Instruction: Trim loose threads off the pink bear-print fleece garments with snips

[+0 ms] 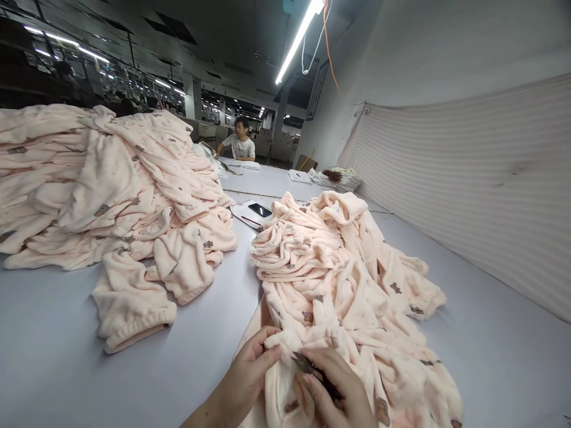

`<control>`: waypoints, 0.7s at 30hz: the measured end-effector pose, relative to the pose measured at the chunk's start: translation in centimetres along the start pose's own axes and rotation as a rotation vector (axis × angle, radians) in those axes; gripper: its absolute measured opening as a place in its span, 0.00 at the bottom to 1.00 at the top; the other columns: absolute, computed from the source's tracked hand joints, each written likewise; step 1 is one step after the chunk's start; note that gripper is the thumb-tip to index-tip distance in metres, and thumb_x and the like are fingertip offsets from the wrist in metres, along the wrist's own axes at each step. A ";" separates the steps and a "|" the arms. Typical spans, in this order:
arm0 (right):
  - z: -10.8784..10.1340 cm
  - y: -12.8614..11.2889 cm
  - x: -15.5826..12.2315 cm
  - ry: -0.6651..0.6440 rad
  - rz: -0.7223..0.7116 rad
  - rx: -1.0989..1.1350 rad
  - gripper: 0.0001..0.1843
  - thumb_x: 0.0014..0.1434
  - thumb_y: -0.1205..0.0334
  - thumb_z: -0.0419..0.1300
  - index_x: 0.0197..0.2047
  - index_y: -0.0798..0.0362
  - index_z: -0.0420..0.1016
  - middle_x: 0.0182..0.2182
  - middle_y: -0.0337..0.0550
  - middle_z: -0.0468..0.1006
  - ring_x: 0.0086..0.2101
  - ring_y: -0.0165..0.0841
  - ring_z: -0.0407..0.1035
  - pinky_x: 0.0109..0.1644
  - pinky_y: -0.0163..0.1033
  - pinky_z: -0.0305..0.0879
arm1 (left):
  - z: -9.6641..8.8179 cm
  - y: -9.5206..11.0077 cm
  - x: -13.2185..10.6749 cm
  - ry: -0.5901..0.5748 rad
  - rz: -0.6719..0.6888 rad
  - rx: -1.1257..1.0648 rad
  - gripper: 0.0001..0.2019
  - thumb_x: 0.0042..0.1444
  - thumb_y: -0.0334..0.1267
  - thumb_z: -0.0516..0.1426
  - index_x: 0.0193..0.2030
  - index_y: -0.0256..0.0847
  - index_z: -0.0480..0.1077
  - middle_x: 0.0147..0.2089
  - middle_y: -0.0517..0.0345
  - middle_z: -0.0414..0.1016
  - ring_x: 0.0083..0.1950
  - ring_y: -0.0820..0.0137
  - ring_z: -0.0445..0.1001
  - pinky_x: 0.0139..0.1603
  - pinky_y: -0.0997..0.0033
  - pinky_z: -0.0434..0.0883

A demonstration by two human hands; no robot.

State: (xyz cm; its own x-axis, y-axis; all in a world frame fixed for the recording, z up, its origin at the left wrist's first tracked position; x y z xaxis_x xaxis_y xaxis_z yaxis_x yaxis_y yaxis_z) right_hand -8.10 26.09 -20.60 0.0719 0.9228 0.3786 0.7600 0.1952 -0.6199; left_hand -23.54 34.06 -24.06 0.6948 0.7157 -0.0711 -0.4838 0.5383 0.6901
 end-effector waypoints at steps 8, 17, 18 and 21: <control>0.1 0.9 -0.6 0.172 -0.002 -0.219 0.15 0.61 0.54 0.56 0.48 0.45 0.76 0.41 0.45 0.80 0.37 0.40 0.75 0.39 0.40 0.71 | 0.1 -0.4 0.4 -0.029 0.000 -0.024 0.07 0.58 0.36 0.57 0.42 0.38 0.72 0.38 0.54 0.77 0.43 0.66 0.73 0.49 0.65 0.67; 1.1 0.6 -0.1 0.197 0.086 -0.067 0.13 0.62 0.55 0.55 0.47 0.45 0.75 0.41 0.42 0.79 0.40 0.36 0.75 0.40 0.34 0.70 | 0.4 -0.2 0.5 0.010 -0.033 -0.013 0.10 0.55 0.37 0.60 0.42 0.37 0.75 0.35 0.54 0.79 0.41 0.64 0.75 0.46 0.65 0.68; 1.3 0.5 -0.1 0.212 0.081 -0.045 0.15 0.60 0.55 0.57 0.50 0.45 0.73 0.42 0.43 0.78 0.41 0.37 0.74 0.41 0.34 0.70 | 0.5 -0.2 0.5 0.000 -0.038 -0.019 0.09 0.55 0.37 0.60 0.42 0.37 0.75 0.35 0.53 0.79 0.42 0.63 0.75 0.46 0.65 0.69; 2.3 0.2 -0.1 0.206 0.035 -0.072 0.18 0.57 0.59 0.58 0.52 0.47 0.71 0.37 0.44 0.77 0.35 0.37 0.73 0.36 0.36 0.69 | 0.5 -0.5 0.8 -0.018 -0.042 -0.049 0.09 0.54 0.38 0.61 0.41 0.37 0.75 0.35 0.53 0.80 0.43 0.62 0.76 0.46 0.65 0.69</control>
State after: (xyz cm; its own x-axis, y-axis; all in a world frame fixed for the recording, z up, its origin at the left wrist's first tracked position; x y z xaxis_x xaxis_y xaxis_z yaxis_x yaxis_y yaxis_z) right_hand -9.47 26.76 -22.35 0.2242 0.8397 0.4947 0.7982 0.1330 -0.5876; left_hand -22.44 34.12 -24.08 0.7242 0.6842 -0.0861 -0.4792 0.5891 0.6507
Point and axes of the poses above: each hand's wrist, its own x-axis towards the middle knuckle, its own z-axis out of the palm, y = z × x, the point moved 2 cm from there along x, towards the middle knuckle
